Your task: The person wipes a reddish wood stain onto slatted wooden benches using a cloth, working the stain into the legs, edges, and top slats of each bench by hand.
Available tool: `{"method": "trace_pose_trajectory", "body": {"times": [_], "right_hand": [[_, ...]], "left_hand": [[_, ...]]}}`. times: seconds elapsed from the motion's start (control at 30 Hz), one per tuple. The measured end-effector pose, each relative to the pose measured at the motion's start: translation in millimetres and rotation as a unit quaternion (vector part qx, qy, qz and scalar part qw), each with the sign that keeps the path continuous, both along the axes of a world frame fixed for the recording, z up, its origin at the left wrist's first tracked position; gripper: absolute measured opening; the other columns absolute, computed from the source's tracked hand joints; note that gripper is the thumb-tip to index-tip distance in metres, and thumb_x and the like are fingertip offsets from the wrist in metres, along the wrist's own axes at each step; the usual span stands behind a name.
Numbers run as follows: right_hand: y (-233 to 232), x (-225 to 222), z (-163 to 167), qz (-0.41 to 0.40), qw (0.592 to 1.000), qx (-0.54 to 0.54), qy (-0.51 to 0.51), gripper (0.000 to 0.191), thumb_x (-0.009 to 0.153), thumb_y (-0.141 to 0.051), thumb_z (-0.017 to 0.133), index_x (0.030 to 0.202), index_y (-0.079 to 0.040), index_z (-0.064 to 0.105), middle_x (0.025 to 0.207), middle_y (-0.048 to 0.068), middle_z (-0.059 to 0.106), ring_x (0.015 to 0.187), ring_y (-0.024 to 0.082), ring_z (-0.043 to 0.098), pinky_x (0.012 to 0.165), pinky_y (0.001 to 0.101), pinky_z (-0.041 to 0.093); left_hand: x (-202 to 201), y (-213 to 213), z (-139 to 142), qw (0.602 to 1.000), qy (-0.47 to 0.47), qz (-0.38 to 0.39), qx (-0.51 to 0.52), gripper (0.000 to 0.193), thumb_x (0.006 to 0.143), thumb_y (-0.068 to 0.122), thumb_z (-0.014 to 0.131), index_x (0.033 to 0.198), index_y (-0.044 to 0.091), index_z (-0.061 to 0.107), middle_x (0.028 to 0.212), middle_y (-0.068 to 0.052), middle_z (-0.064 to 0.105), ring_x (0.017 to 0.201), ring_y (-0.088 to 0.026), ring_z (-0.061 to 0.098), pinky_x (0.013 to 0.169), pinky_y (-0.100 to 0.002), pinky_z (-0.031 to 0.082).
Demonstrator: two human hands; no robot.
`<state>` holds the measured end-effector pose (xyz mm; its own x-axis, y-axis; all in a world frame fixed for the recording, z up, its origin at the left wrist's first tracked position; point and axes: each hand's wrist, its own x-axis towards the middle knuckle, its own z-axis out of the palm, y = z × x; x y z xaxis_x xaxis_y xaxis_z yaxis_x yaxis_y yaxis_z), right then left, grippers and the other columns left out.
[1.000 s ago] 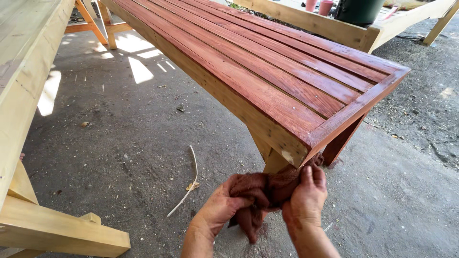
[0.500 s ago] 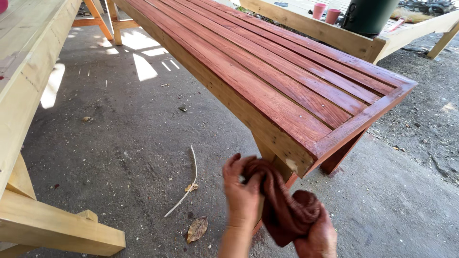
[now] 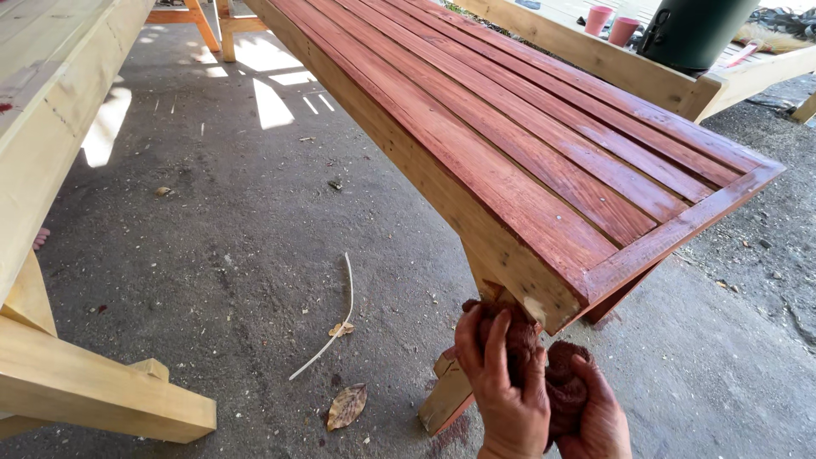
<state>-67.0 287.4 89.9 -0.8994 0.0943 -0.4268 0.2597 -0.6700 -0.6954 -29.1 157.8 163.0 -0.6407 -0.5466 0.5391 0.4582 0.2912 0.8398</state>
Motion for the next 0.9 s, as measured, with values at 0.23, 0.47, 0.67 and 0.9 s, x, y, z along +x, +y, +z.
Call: {"method": "trace_pose_trajectory", "body": {"times": [0.23,0.47,0.67,0.9], "right_hand": [[7.8,4.6,16.3,-0.006,1.0,-0.019,0.001,0.042,0.096,-0.029,0.055,0.13,-0.006,0.059,0.118,0.017,0.07,0.104,0.033,0.069,0.095,0.0523,0.055],[13.7,6.2,31.5,-0.042,0.998,0.015,-0.038,0.034,0.096,-0.027,0.054,0.125,-0.009,0.058,0.112,0.02,0.069,0.1,0.037,0.068,0.092,0.0567,0.056],[9.6,5.0,27.9,0.004,0.999,-0.016,-0.04,0.033,0.098,-0.03,0.058,0.121,-0.007,0.06,0.107,0.018,0.072,0.096,0.035,0.07,0.088,0.0505,0.058],[-4.4,7.3,25.3,0.007,1.0,0.01,-0.015,0.031,0.098,-0.026,0.055,0.121,-0.007,0.063,0.102,0.017,0.073,0.09,0.033,0.071,0.083,0.0492,0.058]], "left_hand": [[-15.9,-5.8,2.5,0.99,0.142,0.003,-0.018,0.022,0.101,0.015,0.058,0.118,0.003,0.049,0.159,-0.035,0.036,0.154,-0.053,0.03,0.122,-0.064,0.026],[-29.0,-0.7,-3.2,0.996,-0.049,0.058,0.052,0.062,0.096,0.013,0.057,0.153,-0.005,0.038,0.155,-0.027,0.048,0.139,-0.043,0.046,0.119,-0.055,0.033],[-25.5,6.7,-6.9,0.993,-0.02,0.111,-0.026,0.031,0.099,0.014,0.065,0.128,0.004,0.064,0.142,-0.017,0.06,0.137,-0.035,0.056,0.121,-0.05,0.041],[-13.5,0.0,-0.1,0.999,0.017,0.026,-0.029,0.031,0.1,0.007,0.064,0.131,0.005,0.07,0.14,-0.022,0.054,0.128,-0.039,0.056,0.109,-0.048,0.045]]}}
